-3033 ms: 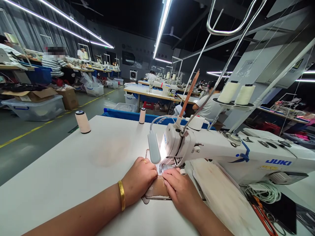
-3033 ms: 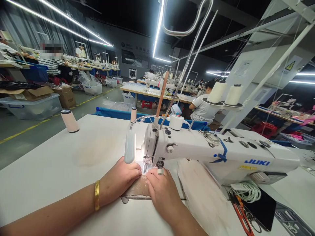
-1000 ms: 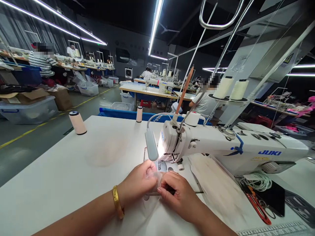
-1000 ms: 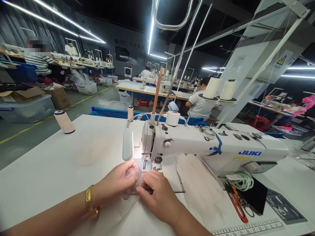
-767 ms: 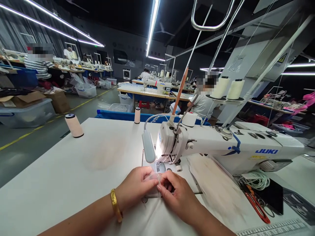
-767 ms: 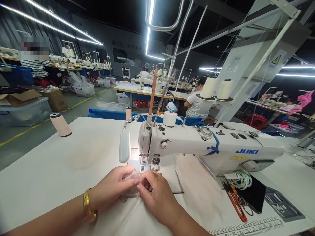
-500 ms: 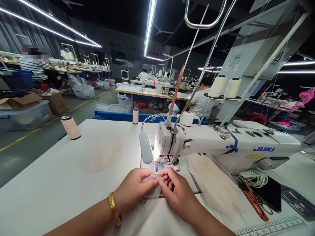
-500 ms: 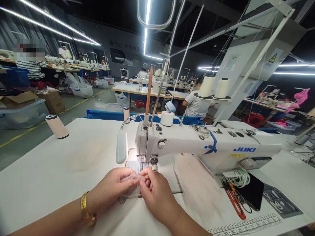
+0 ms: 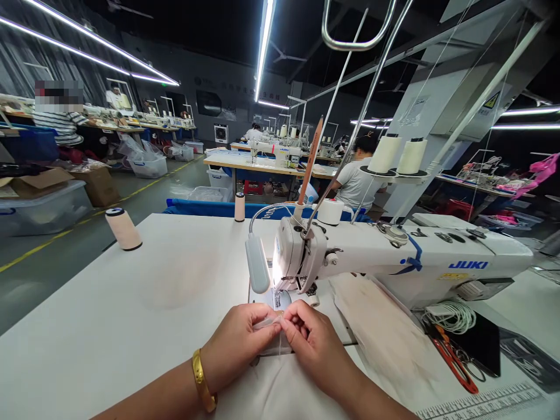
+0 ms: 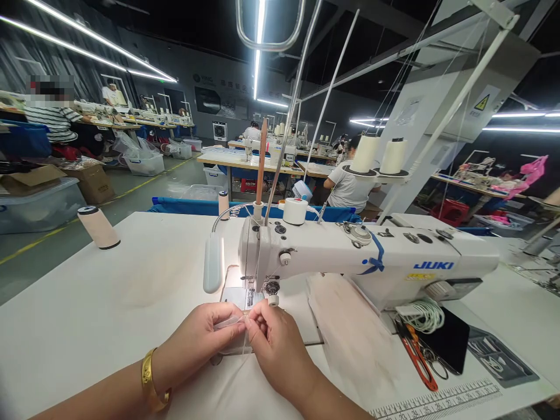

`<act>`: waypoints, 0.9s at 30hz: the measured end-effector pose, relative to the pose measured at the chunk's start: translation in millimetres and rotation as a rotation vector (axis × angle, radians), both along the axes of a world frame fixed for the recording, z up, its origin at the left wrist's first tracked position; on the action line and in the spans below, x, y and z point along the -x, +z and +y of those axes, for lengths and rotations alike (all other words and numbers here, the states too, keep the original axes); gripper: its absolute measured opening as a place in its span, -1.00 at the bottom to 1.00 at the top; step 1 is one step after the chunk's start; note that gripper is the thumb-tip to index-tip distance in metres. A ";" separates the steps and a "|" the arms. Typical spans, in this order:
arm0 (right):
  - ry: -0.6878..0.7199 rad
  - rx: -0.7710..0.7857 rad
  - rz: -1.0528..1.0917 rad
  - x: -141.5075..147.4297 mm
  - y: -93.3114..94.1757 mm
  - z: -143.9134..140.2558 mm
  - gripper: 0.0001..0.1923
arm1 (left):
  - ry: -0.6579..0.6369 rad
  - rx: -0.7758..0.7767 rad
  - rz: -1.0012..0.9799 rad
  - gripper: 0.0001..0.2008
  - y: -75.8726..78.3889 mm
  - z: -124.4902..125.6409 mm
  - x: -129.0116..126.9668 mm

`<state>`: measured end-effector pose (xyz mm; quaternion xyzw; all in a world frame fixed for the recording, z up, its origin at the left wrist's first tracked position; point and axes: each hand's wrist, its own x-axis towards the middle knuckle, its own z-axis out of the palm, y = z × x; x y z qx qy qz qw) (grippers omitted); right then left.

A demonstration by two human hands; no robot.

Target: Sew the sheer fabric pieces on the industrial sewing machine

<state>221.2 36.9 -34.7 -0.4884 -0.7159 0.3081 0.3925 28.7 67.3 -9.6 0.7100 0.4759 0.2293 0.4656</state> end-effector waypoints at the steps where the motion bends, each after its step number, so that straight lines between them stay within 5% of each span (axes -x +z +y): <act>1: -0.005 -0.011 -0.010 -0.2 -0.1 -0.3 -0.76 | 0.017 -0.039 0.005 -0.66 -0.6 -0.1 -0.5; 4: -0.007 -0.039 -0.035 -0.7 -0.1 -0.9 -0.77 | 0.064 -0.128 -0.021 -0.75 -1.9 0.2 -1.9; 27: -0.006 -0.083 -0.065 -1.0 -1.8 -1.7 -0.78 | 0.116 0.178 -0.136 -0.77 -0.3 -4.1 -5.4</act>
